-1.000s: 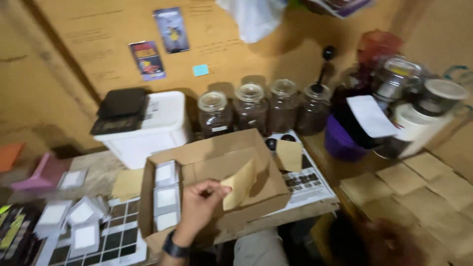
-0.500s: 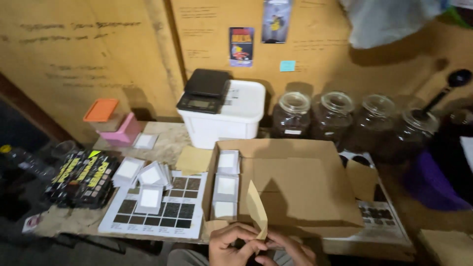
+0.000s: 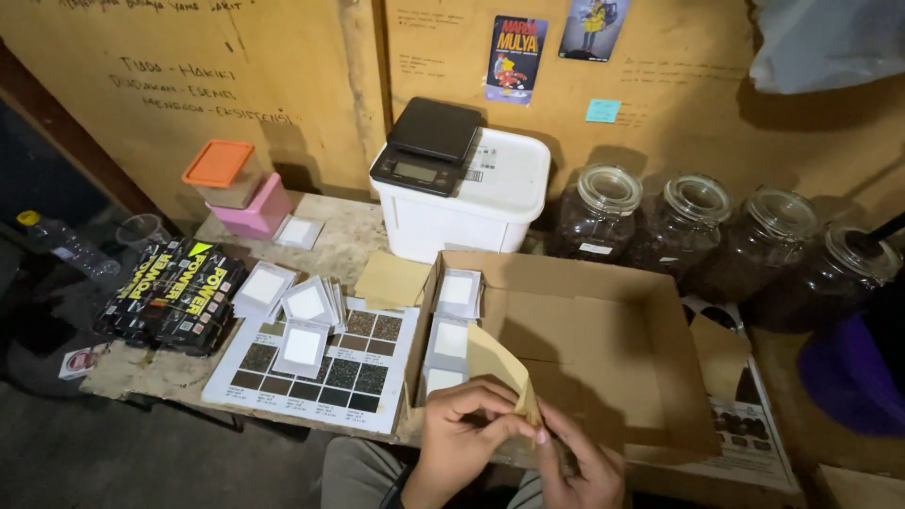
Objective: The person picks up and sorts small paper packets and rectangular cards by hand, moving them from a workspace into a cardboard box and arranging them on a wooden table.
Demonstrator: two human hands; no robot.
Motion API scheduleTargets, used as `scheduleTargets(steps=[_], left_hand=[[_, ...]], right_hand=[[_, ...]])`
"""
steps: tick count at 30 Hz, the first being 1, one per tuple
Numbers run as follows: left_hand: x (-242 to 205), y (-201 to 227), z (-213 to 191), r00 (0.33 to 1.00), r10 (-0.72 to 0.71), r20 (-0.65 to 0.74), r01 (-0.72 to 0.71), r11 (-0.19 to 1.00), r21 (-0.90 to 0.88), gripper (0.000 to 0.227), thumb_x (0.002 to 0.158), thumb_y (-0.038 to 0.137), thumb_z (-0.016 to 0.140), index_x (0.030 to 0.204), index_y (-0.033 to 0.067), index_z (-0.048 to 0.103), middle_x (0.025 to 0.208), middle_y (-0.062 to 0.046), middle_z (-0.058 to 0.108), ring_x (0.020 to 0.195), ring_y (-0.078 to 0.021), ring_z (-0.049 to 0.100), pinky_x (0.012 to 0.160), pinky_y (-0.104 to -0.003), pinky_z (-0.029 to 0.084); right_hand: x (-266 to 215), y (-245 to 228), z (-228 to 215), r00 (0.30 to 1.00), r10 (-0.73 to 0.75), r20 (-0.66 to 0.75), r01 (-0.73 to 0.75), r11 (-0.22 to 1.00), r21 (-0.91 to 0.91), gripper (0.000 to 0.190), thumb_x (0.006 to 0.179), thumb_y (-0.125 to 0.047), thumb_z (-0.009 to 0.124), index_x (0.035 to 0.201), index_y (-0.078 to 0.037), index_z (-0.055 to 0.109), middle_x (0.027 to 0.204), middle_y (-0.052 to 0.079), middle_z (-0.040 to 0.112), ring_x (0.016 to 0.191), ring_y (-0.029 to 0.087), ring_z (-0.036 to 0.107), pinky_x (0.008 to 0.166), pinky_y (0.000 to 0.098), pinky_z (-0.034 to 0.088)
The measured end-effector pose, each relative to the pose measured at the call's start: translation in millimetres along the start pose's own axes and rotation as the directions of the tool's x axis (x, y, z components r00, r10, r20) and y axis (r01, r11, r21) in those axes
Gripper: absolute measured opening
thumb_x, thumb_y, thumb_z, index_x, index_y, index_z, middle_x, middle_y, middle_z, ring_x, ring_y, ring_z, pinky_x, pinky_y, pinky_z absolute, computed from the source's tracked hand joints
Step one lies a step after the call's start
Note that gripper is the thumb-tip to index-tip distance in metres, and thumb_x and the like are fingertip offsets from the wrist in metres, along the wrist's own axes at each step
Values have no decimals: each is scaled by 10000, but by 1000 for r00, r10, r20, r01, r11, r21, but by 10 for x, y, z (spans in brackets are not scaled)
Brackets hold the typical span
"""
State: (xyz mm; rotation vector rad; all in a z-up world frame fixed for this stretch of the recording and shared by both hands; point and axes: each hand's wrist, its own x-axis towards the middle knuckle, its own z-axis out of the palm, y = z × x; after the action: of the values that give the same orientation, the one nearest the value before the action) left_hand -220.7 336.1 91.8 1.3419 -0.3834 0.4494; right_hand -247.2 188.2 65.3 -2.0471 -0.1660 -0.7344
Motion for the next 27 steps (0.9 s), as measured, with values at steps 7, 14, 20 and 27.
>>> scheduleTargets(steps=[7,14,20,27], left_hand=[[15,16,75,996,69,-56,-60,987,146,148,873,-31,714,758,43,660,804,-95,693,678,-133,628,558,-224,517],[-44,-75,224,976,96,-196,-28,947,320,164,747,-37,582,731,104,498,979,-121,651,625,-111,562,537,-224,463],[-42,-60,372,960,117,-256,-28,944,328,175,731,-48,600,665,87,511,1149,-201,678,867,-150,733,599,-223,551],[-75,-107,470,950,136,-282,-28,934,357,156,766,-27,567,672,72,491,1011,-193,642,1110,-270,722,704,-300,529]], right_hand=[[181,3,118,894,-430,-123,404,894,-194,115,930,-81,701,1030,-54,753,950,65,781,758,146,746,752,275,579],[127,264,191,673,-719,-174,659,689,-302,97,898,-17,724,851,-54,648,915,122,737,682,240,686,656,321,594],[46,354,161,704,-697,-136,644,708,-291,96,921,27,633,883,-47,680,986,86,749,675,224,665,651,291,580],[54,261,136,703,-689,-176,626,718,-304,70,939,-60,633,903,-31,684,937,113,770,705,196,715,646,276,562]])
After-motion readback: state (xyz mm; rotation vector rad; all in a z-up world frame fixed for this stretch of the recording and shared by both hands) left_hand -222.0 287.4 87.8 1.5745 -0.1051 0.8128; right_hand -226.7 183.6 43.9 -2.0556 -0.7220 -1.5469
